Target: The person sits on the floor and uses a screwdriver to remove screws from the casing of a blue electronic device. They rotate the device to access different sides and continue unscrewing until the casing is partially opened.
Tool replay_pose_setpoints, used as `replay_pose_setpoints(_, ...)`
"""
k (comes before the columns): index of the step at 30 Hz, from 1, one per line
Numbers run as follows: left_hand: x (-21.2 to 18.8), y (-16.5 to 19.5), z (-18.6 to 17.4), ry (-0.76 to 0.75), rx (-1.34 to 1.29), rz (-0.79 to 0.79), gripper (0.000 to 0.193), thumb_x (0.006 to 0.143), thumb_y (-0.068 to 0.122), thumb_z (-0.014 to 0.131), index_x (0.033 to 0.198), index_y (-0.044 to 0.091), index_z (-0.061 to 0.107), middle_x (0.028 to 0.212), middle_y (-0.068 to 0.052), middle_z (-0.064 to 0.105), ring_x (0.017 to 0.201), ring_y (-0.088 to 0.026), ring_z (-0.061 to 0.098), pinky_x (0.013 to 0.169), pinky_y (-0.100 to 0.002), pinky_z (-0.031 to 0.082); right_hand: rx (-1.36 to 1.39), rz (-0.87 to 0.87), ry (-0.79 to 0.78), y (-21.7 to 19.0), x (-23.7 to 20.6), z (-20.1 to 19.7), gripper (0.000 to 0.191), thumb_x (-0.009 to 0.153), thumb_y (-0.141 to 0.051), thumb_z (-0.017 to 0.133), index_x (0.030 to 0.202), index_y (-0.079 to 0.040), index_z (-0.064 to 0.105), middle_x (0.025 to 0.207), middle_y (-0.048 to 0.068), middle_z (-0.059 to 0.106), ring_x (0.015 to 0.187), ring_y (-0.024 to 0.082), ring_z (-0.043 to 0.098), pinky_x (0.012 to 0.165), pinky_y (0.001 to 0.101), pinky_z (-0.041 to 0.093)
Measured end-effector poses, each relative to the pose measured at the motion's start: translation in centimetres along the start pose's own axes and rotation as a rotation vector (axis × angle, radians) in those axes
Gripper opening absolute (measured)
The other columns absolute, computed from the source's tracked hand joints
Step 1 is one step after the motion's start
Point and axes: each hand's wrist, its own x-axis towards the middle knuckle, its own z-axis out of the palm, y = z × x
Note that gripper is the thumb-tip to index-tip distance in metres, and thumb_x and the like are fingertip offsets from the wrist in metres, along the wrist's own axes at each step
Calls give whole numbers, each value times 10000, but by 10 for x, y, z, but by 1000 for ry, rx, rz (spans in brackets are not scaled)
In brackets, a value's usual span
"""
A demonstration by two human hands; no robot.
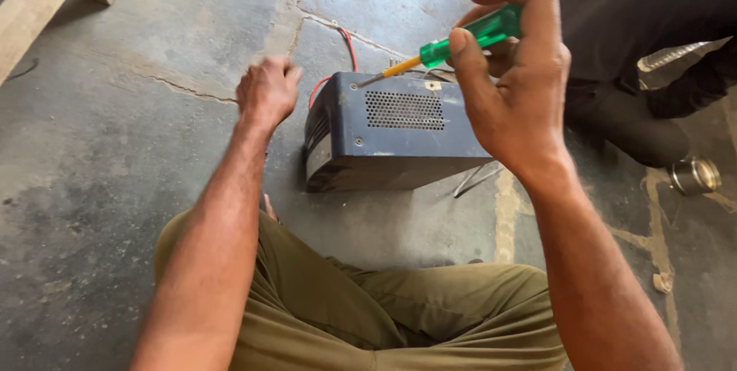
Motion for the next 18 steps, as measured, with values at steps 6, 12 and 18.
replay_pose_setpoints(6,-33,47,-24,-221,-1029,276,239,961,289,722,1085,100,797,1002,-13,790,942,-90,695,855,-301,567,-17,-52,-43,14,5,14,253,1210,-60,654,1316,19,437,1089,112,688,948,116,739,770,213,603)
replay_pose_setpoints(12,-42,57,-21,-322,-919,501,207,1000,211,705,1084,42,789,1099,-30,763,1026,-106,673,935,-292,533,-33,-53,-31,18,3,15,255,1163,-51,636,1290,32,431,1078,125,681,941,126,730,768,226,592)
replay_pose_setpoints(18,-39,53,-22,-394,-922,468,220,1025,214,655,1108,50,775,1081,-16,766,1031,-95,669,948,-288,532,33,1,-60,19,17,16,316,1167,-134,674,1296,29,437,999,94,680,919,133,761,775,242,646)
